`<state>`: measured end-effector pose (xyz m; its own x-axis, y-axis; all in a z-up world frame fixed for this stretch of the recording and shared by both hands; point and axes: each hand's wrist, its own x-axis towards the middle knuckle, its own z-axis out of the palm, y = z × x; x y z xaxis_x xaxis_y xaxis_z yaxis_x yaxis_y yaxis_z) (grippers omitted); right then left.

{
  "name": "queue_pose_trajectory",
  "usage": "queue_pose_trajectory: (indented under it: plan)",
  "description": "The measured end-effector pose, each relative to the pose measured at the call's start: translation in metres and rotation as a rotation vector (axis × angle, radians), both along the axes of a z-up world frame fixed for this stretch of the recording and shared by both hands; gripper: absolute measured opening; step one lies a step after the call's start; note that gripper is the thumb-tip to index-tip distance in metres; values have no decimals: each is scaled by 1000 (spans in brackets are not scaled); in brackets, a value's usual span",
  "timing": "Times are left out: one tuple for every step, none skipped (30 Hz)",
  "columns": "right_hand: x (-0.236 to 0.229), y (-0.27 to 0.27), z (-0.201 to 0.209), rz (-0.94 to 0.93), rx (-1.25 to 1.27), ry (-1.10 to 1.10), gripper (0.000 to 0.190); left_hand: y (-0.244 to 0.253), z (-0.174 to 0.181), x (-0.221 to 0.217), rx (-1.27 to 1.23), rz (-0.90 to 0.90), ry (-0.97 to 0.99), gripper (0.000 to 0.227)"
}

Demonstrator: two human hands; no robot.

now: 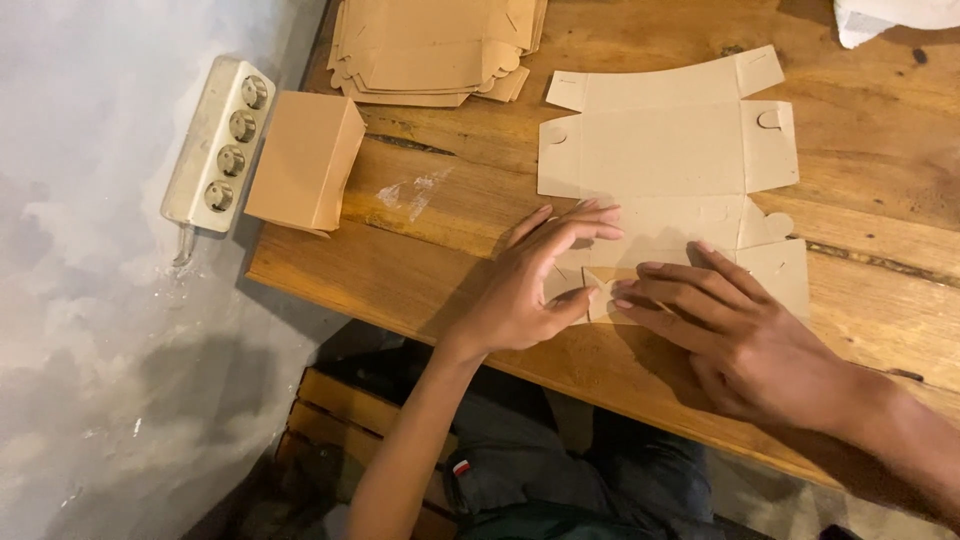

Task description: The person folds and assembles flat cardboard pieces into small boxes on a wooden table. They fold along pre-scored lines, tuck flaps, and secure tabs to form the box shape. Stacks of flat pieces and finished boxes are visible on the table.

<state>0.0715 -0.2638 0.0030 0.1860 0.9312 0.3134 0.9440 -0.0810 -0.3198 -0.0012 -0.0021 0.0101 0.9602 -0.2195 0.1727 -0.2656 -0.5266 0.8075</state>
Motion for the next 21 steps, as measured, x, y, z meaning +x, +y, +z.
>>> queue_pose_trajectory:
  plan:
    - [0,1,2,0,1,0,69,0,-5,1,1,0,0,47]
    - [1,1,4,-30,27,28,70,-1,-10,2,7,27,-40,43]
    - [1,2,5,-59,55,56,72,-1,-14,3,15,55,-80,39]
    - [5,0,5,-59,57,54,72,-2,-12,1,17,55,-81,39]
    - [9,-2,5,-107,109,77,66,-4,-9,1,33,74,-124,36]
    - [12,-4,4,-154,161,100,60,-5,-7,0,48,92,-166,34]
    - [18,-9,2,-157,165,94,60,-7,-5,-3,51,89,-173,34]
    - [23,-14,0,-204,140,104,54,-10,-3,-5,167,169,-275,30]
    - [29,-20,-2,-256,115,113,51,-13,-1,-7,282,245,-380,31]
    - [34,-27,-1,-263,119,105,51,-18,-1,-10,282,238,-389,31]
    - [37,-35,-1,-315,3,158,60,-24,-1,-13,282,318,-381,45]
    - [41,-44,0,-367,-112,212,70,-31,-2,-15,280,397,-371,61]
    - [43,-48,5,-379,-109,208,70,-37,4,-21,278,386,-377,61]
    - [46,-52,10,-350,-111,240,57,-44,10,-26,255,416,-324,59]
    - [47,-56,14,-319,-114,275,45,-50,16,-32,233,446,-267,58]
    - [51,-59,15,-330,-112,274,45,-53,11,-35,232,435,-270,58]
    - [54,-62,14,-277,-136,300,46,-55,4,-38,165,413,-260,49]
    - [56,-65,13,-224,-160,325,47,-58,-2,-41,99,390,-250,43]
    - [56,-66,16,-235,-157,327,47,-54,-5,-43,99,378,-250,43]
    - [56,-67,19,-203,-155,376,40,-50,-7,-45,79,293,-223,39]
    - [56,-68,22,-168,-152,422,36,-46,-9,-46,62,211,-199,39]
